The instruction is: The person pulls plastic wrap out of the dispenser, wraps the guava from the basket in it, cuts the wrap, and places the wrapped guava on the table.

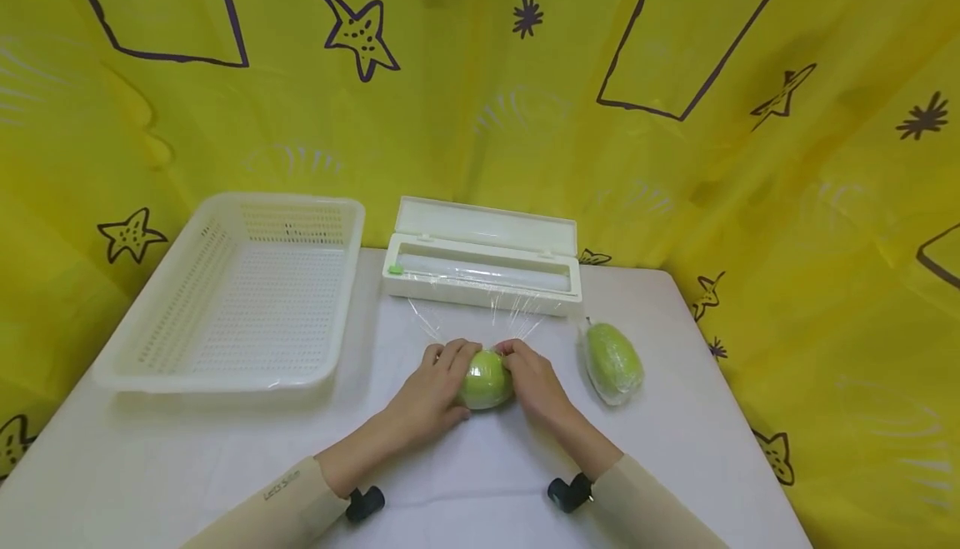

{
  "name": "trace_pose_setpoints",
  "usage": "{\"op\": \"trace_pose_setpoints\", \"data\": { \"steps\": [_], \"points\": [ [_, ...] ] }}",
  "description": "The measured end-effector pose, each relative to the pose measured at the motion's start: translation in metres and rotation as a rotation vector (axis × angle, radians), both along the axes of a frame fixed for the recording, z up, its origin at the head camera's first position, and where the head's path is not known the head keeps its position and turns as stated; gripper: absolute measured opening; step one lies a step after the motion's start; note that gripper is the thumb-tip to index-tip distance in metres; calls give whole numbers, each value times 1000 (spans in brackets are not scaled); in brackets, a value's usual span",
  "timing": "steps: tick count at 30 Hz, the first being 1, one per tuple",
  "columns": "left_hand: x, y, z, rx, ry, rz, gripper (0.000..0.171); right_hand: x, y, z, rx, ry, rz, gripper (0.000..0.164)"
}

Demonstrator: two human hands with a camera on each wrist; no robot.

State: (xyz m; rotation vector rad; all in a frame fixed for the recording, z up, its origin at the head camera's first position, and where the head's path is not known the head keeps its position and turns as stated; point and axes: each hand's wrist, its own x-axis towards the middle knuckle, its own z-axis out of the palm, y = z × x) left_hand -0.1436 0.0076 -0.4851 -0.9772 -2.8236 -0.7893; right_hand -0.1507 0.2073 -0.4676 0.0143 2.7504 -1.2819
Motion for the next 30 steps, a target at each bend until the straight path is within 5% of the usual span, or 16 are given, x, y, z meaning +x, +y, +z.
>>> {"op": "trace_pose_setpoints", "data": {
  "steps": [2,6,9,11,14,17,25,30],
  "points": [
    [1,2,0,-3,5,8,89,4,7,4,103,65,39,34],
    [2,4,0,7,8,29,91,17,19,12,327,366,85,35],
    [0,5,1,20,3,47,91,27,19,14,395,589,165,39],
    [-1,5,2,23,2,50,91,34,14,12,423,639,259,49],
    [-3,5,4,22,4,40,90,40,4,9,479,582,359,74],
    [-3,4,5,33,8,28,88,39,-7,8,534,495,352,92],
    [-3,0,2,89,2,39,89,23,-22,9,533,426,315,96],
    [-3,-4,-1,141,-47,39,107,17,-23,4,549,420,321,99]
  ]
}}
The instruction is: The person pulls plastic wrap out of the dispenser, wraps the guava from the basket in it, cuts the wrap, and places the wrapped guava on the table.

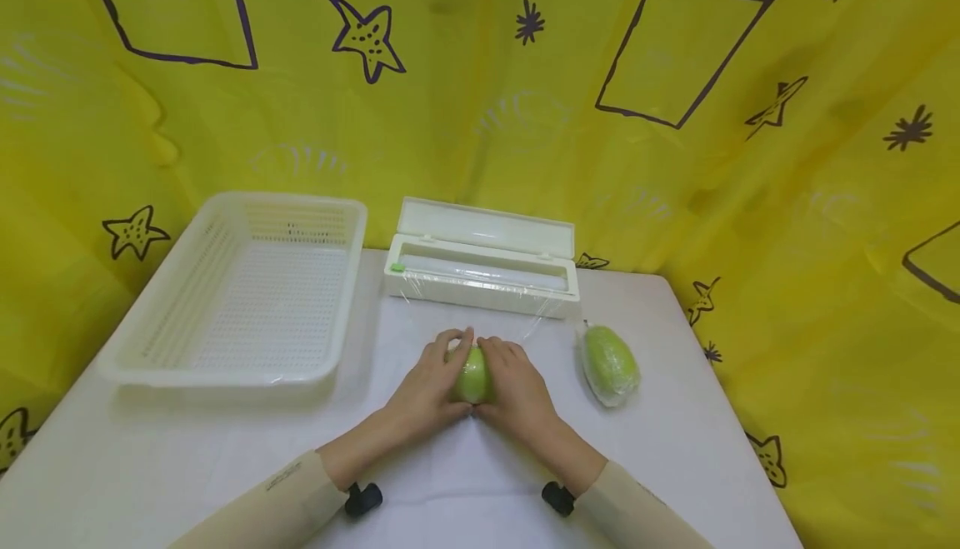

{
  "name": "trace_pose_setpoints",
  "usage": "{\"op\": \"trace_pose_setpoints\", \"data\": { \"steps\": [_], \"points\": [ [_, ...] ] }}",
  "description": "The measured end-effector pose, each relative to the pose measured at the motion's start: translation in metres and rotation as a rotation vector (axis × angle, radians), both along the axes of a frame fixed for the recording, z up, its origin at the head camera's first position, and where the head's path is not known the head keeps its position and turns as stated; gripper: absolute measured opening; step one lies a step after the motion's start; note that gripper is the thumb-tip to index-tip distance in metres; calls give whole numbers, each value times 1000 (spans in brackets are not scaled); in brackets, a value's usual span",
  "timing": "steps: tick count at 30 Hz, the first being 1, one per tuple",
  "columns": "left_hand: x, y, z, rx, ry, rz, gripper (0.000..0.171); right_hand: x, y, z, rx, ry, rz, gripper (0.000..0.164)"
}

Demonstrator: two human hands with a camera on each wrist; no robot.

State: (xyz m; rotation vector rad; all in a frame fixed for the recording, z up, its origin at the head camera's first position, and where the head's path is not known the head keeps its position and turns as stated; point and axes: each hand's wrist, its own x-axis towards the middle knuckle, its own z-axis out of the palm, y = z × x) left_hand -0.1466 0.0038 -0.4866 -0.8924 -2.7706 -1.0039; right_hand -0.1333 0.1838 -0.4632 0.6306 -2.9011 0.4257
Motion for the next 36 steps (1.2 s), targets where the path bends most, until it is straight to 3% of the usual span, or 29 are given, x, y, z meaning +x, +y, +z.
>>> {"op": "trace_pose_setpoints", "data": {
  "steps": [3,6,13,18,24,30,36],
  "points": [
    [0,-7,0,55,-70,1,117,-3,-1,-3,7,33,2,98],
    [3,-19,2,98,-110,4,112,-3,-1,-4,-17,44,-9,101],
    [28,-37,5,189,34,69,65,-2,3,-12,-73,28,-29,94],
    [46,-24,11,158,-38,37,71,-3,1,-14,-59,64,-15,95],
    [32,-8,13,100,-43,126,80,-2,-1,-12,-73,90,-15,88],
    [14,0,14,-68,34,132,82,-3,-2,-12,-45,185,41,80],
    [7,0,18,-130,14,125,83,-2,-3,-14,-19,230,72,82]
  ]
}}
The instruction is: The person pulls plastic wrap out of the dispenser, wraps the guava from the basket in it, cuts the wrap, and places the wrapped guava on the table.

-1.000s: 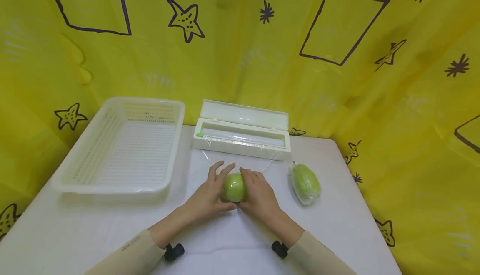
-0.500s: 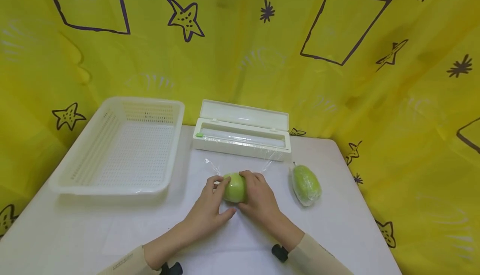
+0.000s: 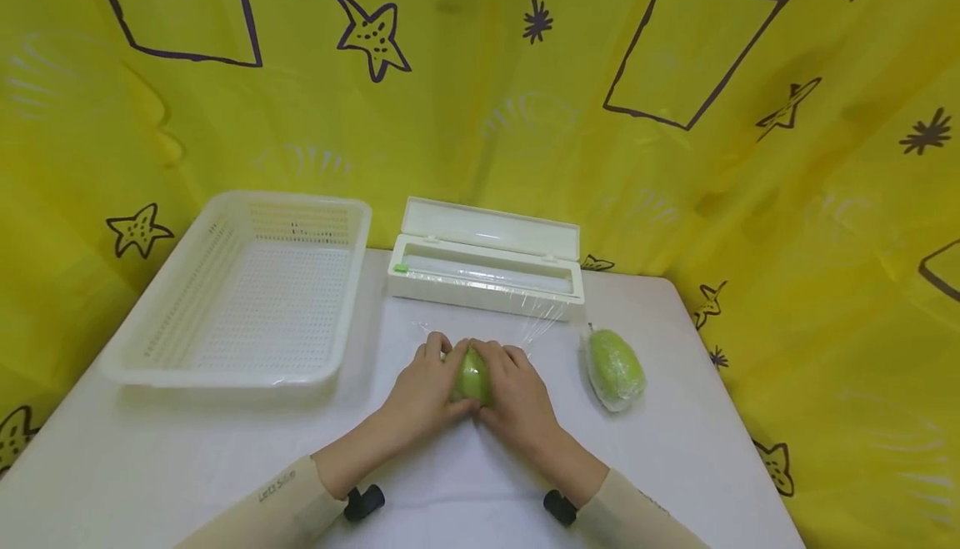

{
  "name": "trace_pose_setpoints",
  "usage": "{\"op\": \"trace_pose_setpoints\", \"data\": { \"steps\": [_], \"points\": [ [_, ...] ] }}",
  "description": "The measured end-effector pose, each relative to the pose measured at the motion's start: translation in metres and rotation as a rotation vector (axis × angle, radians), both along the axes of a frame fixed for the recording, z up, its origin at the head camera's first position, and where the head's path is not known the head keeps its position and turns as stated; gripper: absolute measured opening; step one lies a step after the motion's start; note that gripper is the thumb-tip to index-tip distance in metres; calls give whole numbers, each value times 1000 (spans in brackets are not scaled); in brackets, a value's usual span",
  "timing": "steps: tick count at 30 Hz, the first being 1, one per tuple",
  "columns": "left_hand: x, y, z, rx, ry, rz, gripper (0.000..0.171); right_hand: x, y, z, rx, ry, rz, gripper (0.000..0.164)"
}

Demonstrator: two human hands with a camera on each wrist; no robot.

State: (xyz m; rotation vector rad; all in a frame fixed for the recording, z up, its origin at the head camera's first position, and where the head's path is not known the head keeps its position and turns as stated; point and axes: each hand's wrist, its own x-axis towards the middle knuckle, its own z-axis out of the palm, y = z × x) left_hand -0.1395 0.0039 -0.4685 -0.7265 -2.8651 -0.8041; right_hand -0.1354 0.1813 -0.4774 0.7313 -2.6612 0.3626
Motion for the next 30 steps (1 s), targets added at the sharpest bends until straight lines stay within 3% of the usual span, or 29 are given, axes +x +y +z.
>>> {"op": "trace_pose_setpoints", "data": {
  "steps": [9,14,18,25,30],
  "points": [
    [0,2,-6,35,32,-3,87,-2,-2,11,108,-32,-24,85],
    [2,1,-9,31,52,-10,100,-3,-3,12,116,-83,-40,86],
    [2,0,-10,28,44,-18,102,-7,-2,12,72,-163,-51,87],
    [-8,5,-8,-67,39,-54,109,-14,6,15,-89,-355,-115,98],
    [-17,7,-7,-124,82,-53,110,-17,10,13,-132,-402,-90,100]
  ]
}}
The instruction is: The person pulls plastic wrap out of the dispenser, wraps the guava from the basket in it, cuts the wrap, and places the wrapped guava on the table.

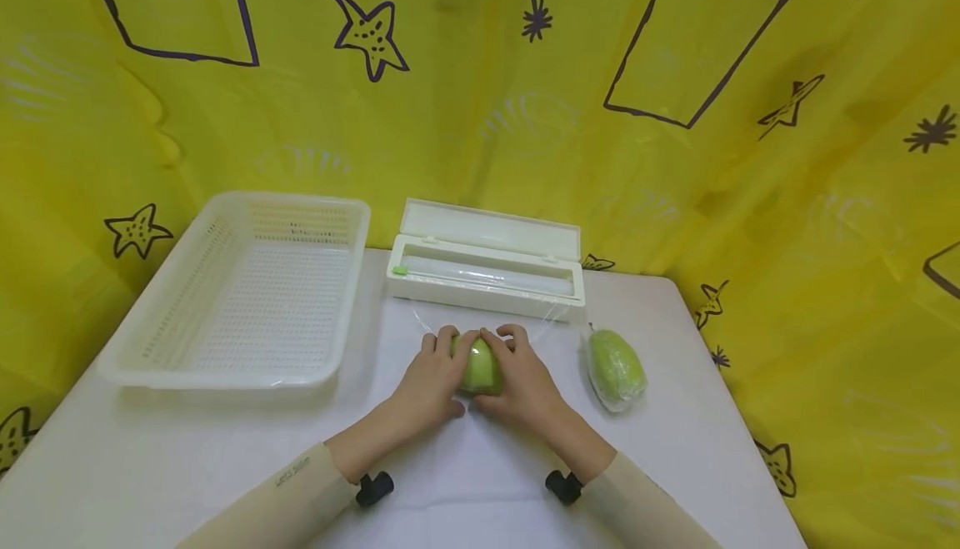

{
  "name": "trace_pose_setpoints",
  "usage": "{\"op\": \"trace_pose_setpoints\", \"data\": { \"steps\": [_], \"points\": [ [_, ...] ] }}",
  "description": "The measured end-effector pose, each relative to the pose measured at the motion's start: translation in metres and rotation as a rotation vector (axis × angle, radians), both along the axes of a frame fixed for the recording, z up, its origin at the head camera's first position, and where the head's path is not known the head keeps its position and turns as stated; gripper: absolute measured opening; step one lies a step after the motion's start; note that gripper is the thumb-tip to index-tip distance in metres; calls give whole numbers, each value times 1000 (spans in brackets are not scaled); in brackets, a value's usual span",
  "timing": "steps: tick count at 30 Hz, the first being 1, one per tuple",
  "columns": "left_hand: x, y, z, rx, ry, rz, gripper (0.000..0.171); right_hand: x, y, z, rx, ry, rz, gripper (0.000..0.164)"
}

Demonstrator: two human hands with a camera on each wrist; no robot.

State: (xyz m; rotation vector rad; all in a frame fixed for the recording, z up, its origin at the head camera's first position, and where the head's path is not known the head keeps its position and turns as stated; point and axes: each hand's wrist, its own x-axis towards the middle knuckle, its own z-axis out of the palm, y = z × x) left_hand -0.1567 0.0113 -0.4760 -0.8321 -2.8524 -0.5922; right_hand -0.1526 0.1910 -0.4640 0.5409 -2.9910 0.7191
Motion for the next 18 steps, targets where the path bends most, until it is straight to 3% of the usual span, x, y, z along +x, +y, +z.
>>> {"op": "trace_pose_setpoints", "data": {
  "steps": [4,11,14,18],
  "points": [
    [-5,-1,-2,21,14,12,106,-5,-2,-4,39,48,42,104],
    [-13,-2,-10,46,99,-3,79,-13,-8,-6,96,167,33,89],
    [-17,-3,-11,47,87,-4,79,-15,-10,-4,114,149,18,90],
    [-21,-4,-8,72,12,-13,83,-16,-12,-3,109,89,-3,93]
  ]
}}
